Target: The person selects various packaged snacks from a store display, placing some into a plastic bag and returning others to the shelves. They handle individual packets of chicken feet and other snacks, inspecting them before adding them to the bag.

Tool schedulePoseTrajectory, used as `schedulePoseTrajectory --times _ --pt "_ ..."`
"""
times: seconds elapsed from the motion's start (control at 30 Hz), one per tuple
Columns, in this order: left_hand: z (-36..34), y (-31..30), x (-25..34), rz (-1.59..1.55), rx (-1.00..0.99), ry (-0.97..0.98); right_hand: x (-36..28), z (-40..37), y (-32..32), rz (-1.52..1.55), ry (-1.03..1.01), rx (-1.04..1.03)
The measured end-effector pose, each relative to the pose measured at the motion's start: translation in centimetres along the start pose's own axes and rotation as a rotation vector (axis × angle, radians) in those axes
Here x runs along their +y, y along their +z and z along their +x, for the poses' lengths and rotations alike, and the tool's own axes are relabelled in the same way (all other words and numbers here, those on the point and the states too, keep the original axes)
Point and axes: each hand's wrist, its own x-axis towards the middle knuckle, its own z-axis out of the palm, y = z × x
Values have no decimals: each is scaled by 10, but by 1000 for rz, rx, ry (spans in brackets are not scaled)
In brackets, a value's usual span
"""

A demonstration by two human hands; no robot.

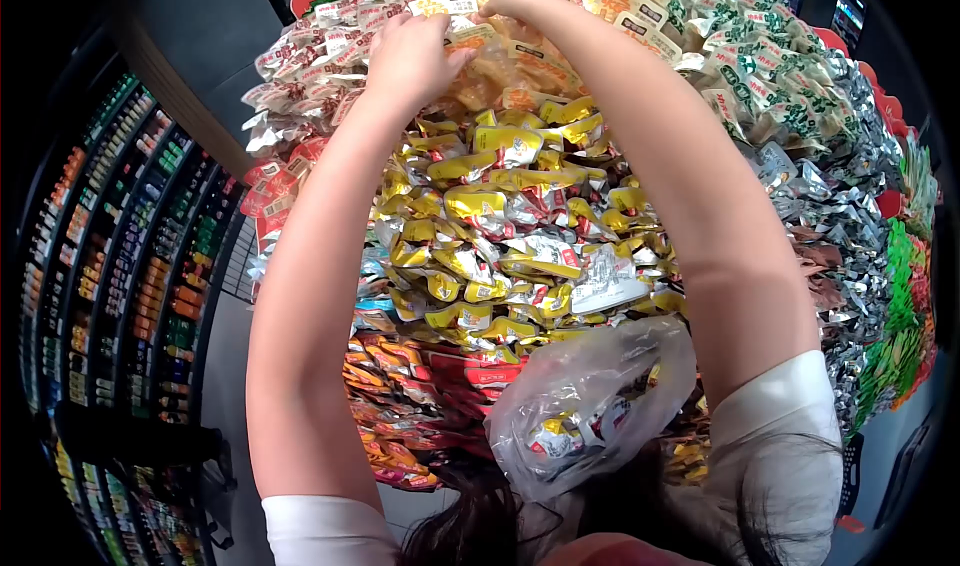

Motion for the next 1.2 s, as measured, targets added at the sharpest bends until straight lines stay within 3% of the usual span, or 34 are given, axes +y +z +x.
schedulePoseTrajectory --times 0.03,0.13,0.2,0.27,0.3,0.37,0.43,0.47,0.5,0.57,0.6,0.67,0.73,0.77,0.8,0.83,0.9,0.93,1.1,1.17,1.2 --pt "0 3 2 0 -3 3 -2 -4 -1 -11 81 20" --pt "-8 11 4 -273 72 -110 -2 -7 1 -65 33 42" --pt "-11 14 1 -481 -141 -96 7 0 14 -119 35 80" --pt "-17 9 2 -441 -127 -6 34 32 49 -72 40 383" --pt "-21 7 3 -402 -113 78 45 40 33 200 -277 28" --pt "-30 12 4 -379 -106 92 44 24 11 399 -116 79" --pt "-36 14 7 -513 -25 204 41 13 -7 420 -170 68" --pt "-34 10 5 -449 -231 174 39 11 -13 438 -219 56" --pt "-35 8 6 -446 -227 176 35 9 -15 438 -222 60" --pt "-37 9 7 -479 -224 150 34 8 -9 281 -255 333" --pt "-37 10 7 -476 -189 174 37 8 -9 284 -254 334" --pt "-36 5 10 -463 -200 173 31 -1 -21 366 -299 77" --pt "-35 2 10 -451 -206 171 22 -12 -28 350 -245 66" --pt "-34 1 9 -381 -116 237 19 -16 -31 331 -188 52" --pt "-34 1 9 -312 -28 303 24 -16 -29 127 -330 32" --pt "-33 0 10 -313 -28 305 23 -20 -32 126 -327 33" --pt "-31 -3 12 -155 155 302 20 -29 -36 338 -47 -387" --pt "-27 -3 9 -136 133 305 19 -29 -34 216 -136 -377" --pt "-3 -3 -6 -252 175 233 7 -35 -16 275 -219 -304" --pt "8 -8 -7 -350 347 194 -2 -38 -11 14 -378 -235" --pt "15 -10 -6 -332 331 191 -6 -35 -14 -10 -282 -341"
